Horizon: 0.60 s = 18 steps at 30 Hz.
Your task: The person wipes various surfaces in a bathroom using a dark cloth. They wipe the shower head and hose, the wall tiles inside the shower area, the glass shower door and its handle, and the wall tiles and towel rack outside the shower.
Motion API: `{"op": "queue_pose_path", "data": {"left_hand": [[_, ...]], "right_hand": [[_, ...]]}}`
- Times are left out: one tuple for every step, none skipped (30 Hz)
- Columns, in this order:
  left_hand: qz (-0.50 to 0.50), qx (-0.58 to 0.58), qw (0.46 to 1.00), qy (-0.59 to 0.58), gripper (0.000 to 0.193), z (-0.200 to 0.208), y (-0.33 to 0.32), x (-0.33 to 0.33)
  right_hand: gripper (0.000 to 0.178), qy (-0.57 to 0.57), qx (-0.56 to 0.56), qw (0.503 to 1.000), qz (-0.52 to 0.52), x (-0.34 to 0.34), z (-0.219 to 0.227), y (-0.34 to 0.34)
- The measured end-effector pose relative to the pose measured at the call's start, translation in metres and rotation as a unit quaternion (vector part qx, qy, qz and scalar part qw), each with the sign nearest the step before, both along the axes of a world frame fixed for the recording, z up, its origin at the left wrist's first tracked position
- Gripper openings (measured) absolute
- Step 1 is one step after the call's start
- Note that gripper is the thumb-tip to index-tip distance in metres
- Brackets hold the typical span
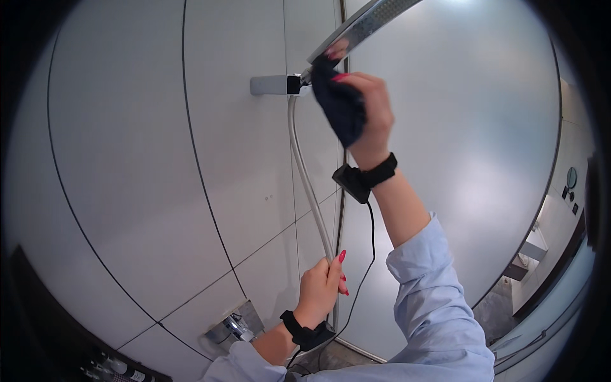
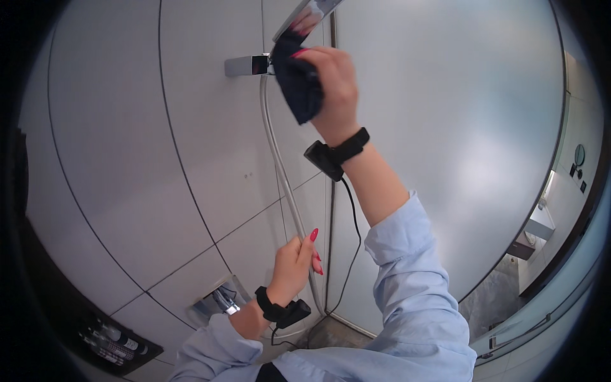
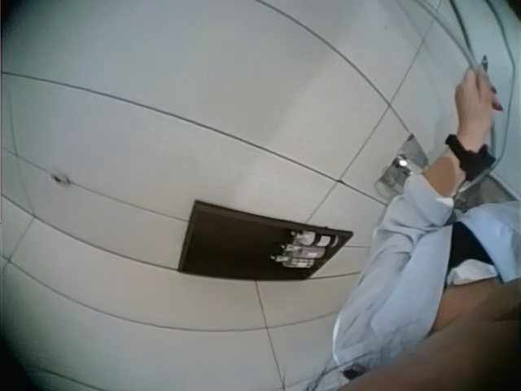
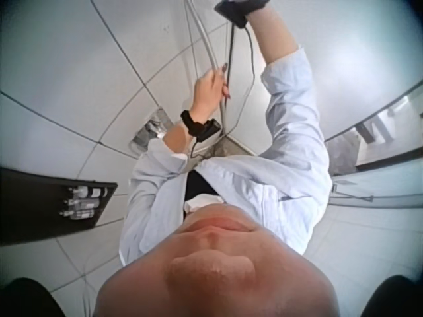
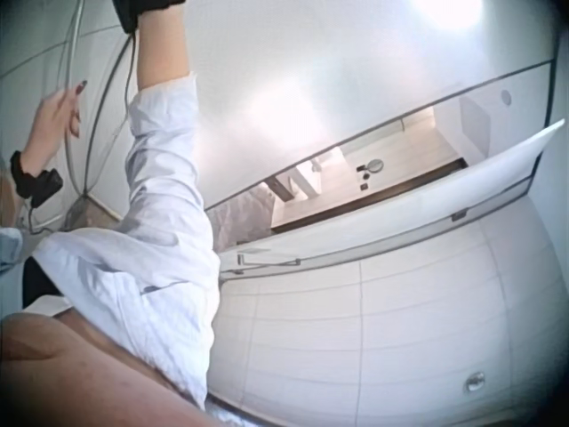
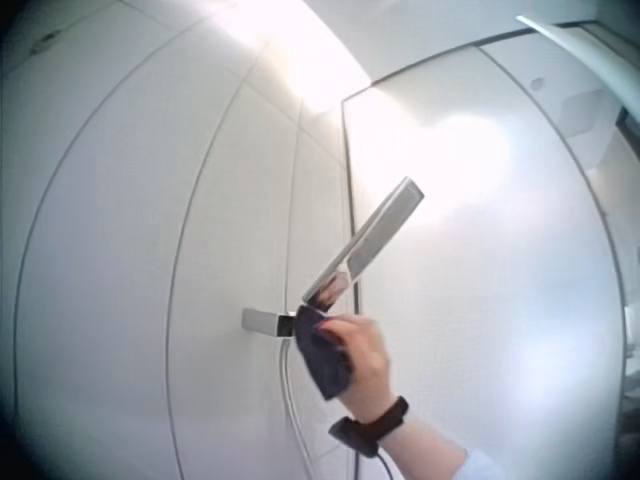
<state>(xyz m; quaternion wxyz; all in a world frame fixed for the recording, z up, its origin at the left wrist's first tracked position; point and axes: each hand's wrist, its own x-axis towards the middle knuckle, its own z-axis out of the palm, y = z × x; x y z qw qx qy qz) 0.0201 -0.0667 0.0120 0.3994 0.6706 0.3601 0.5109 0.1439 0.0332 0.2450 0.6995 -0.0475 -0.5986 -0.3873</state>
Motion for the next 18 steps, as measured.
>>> {"op": "queue_pose_path", "data": {"left_hand": [[-0.010, 0.002, 1.000, 0.001, 0.036, 0.001, -0.003, 0.000], [-0.018, 0.004, 1.000, 0.002, 0.036, 0.002, -0.005, -0.002], [-0.017, 0.004, 1.000, 0.003, 0.036, 0.002, -0.006, -0.003], [-0.025, 0.001, 1.000, -0.009, 0.036, 0.003, -0.006, -0.003], [-0.033, -0.003, 0.999, -0.023, 0.036, 0.002, -0.006, -0.003], [-0.032, -0.004, 0.999, -0.022, 0.036, 0.001, -0.005, -0.004], [-0.031, 0.004, 0.999, -0.015, 0.036, 0.000, -0.003, -0.005], [-0.029, 0.011, 0.999, -0.009, 0.036, -0.003, -0.002, -0.006], [-0.029, 0.008, 1.000, -0.009, 0.036, -0.003, -0.002, -0.007], [-0.024, 0.013, 1.000, -0.002, 0.036, -0.002, -0.001, -0.007], [-0.020, 0.019, 1.000, 0.006, 0.036, -0.001, 0.001, -0.008], [-0.021, 0.018, 1.000, 0.007, 0.036, -0.003, 0.001, -0.009], [-0.017, 0.017, 1.000, 0.009, 0.036, -0.005, 0.002, -0.010], [-0.009, 0.019, 1.000, 0.010, 0.037, -0.005, 0.005, -0.012], [-0.008, 0.018, 1.000, 0.009, 0.037, -0.006, 0.008, -0.014], [0.001, 0.017, 1.000, 0.015, 0.037, -0.008, 0.011, -0.017], [0.008, 0.016, 1.000, 0.021, 0.038, -0.008, 0.015, -0.018], [0.008, 0.017, 1.000, 0.020, 0.038, -0.007, 0.015, -0.018]], "right_hand": [[0.033, -0.022, -0.004, 1.000, -0.015, -0.003, -0.001, 0.008], [0.035, -0.045, -0.009, 0.999, -0.028, -0.008, -0.001, 0.012], [0.035, -0.046, -0.014, 0.998, -0.033, -0.010, -0.003, 0.014], [0.035, -0.045, -0.014, 0.998, -0.032, -0.012, -0.004, 0.017], [0.035, -0.035, -0.033, 0.999, -0.010, -0.013, -0.005, 0.018], [0.034, -0.024, -0.053, 0.998, 0.011, -0.013, -0.005, 0.019], [0.033, -0.024, -0.058, 0.998, 0.017, -0.013, -0.006, 0.020], [0.033, -0.023, -0.060, 0.998, 0.017, -0.013, -0.009, 0.023], [0.033, -0.052, -0.083, 0.995, 0.013, -0.013, -0.012, 0.025], [0.033, -0.081, -0.105, 0.991, 0.009, -0.012, -0.015, 0.027], [0.033, -0.080, -0.107, 0.991, 0.008, -0.011, -0.017, 0.028], [0.032, -0.076, -0.137, 0.987, 0.031, -0.011, -0.019, 0.028], [0.031, -0.072, -0.168, 0.982, 0.053, -0.010, -0.021, 0.028], [0.031, -0.073, -0.166, 0.982, 0.055, -0.007, -0.018, 0.026], [0.029, -0.079, -0.180, 0.979, 0.055, 0.000, -0.016, 0.018], [0.028, -0.087, -0.195, 0.975, 0.055, 0.006, -0.015, 0.009], [0.026, -0.049, -0.179, 0.981, 0.061, 0.011, -0.015, 0.000], [0.026, 0.001, -0.160, 0.985, 0.062, 0.012, -0.015, -0.004]]}}
